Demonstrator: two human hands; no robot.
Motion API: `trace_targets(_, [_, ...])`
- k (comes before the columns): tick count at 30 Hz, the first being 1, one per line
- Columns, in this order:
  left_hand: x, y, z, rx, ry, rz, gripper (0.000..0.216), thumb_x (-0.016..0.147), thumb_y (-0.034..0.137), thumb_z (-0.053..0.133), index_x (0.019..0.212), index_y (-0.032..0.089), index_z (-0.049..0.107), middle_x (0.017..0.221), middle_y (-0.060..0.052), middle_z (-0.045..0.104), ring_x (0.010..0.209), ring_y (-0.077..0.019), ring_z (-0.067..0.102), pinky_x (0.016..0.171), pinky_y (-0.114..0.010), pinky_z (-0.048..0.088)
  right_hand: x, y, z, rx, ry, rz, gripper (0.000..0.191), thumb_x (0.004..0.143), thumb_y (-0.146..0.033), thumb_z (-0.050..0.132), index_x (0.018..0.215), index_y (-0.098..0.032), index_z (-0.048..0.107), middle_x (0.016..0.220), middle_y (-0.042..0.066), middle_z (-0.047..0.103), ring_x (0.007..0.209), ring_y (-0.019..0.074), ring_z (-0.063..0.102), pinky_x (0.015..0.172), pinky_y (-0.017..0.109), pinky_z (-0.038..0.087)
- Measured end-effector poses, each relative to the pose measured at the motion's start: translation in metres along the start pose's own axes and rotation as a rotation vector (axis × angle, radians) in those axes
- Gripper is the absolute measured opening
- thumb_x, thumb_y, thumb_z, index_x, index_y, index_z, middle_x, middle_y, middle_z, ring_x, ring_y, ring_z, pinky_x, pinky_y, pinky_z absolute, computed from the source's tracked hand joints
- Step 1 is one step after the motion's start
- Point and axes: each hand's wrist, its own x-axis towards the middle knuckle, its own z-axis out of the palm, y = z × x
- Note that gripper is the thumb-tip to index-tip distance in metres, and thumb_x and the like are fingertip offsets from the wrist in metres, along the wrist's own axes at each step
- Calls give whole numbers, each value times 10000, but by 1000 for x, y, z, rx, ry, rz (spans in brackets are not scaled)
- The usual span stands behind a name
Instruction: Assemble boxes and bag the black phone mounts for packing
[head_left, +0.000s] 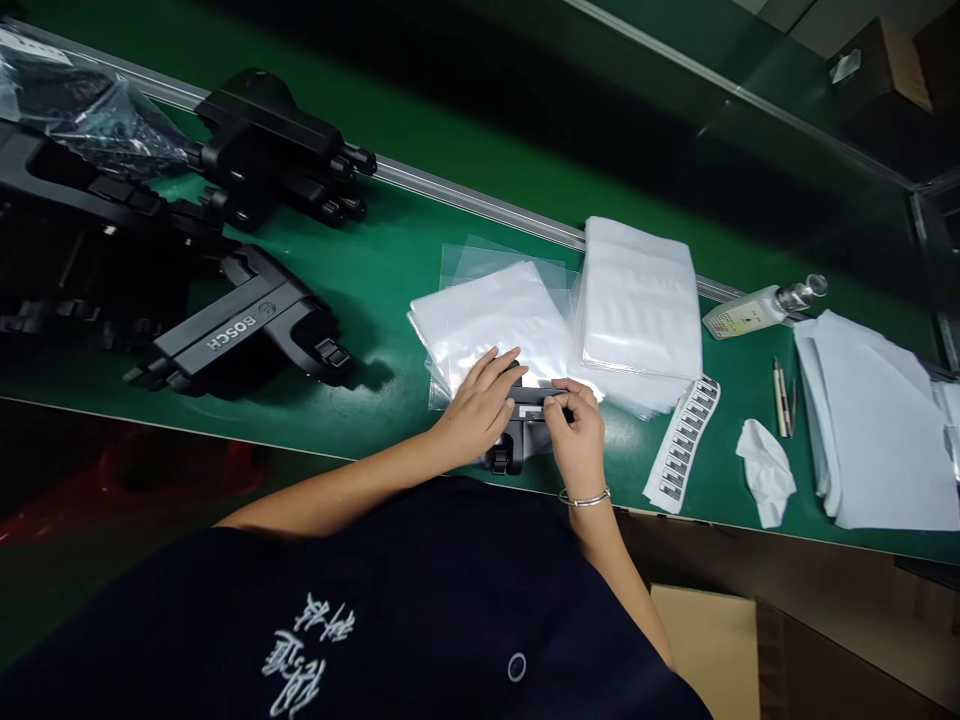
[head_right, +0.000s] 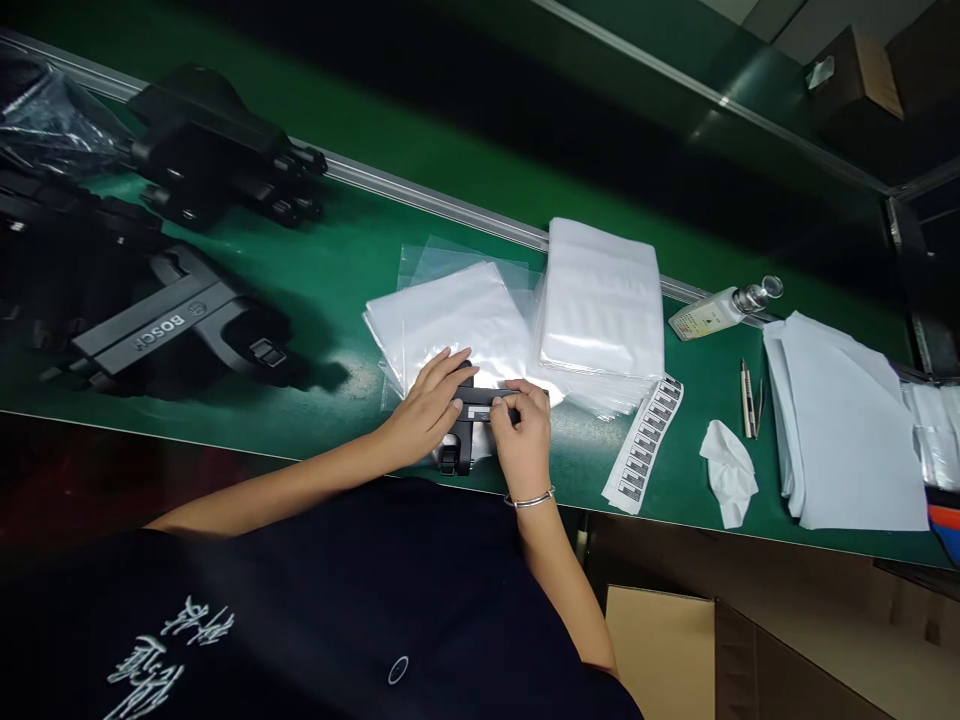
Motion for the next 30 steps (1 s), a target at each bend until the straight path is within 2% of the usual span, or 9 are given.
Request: trace_targets(30, [1, 1, 0, 1, -12, -7, 423, 967, 229, 311, 1378, 187, 401, 1555, -112, 297, 1479, -288, 135, 1174, -545, 271, 0, -3, -2, -6, -19, 8, 218, 821, -269, 543, 610, -216, 533, 1025, 80, 622, 1073, 243, 557, 964, 440, 402])
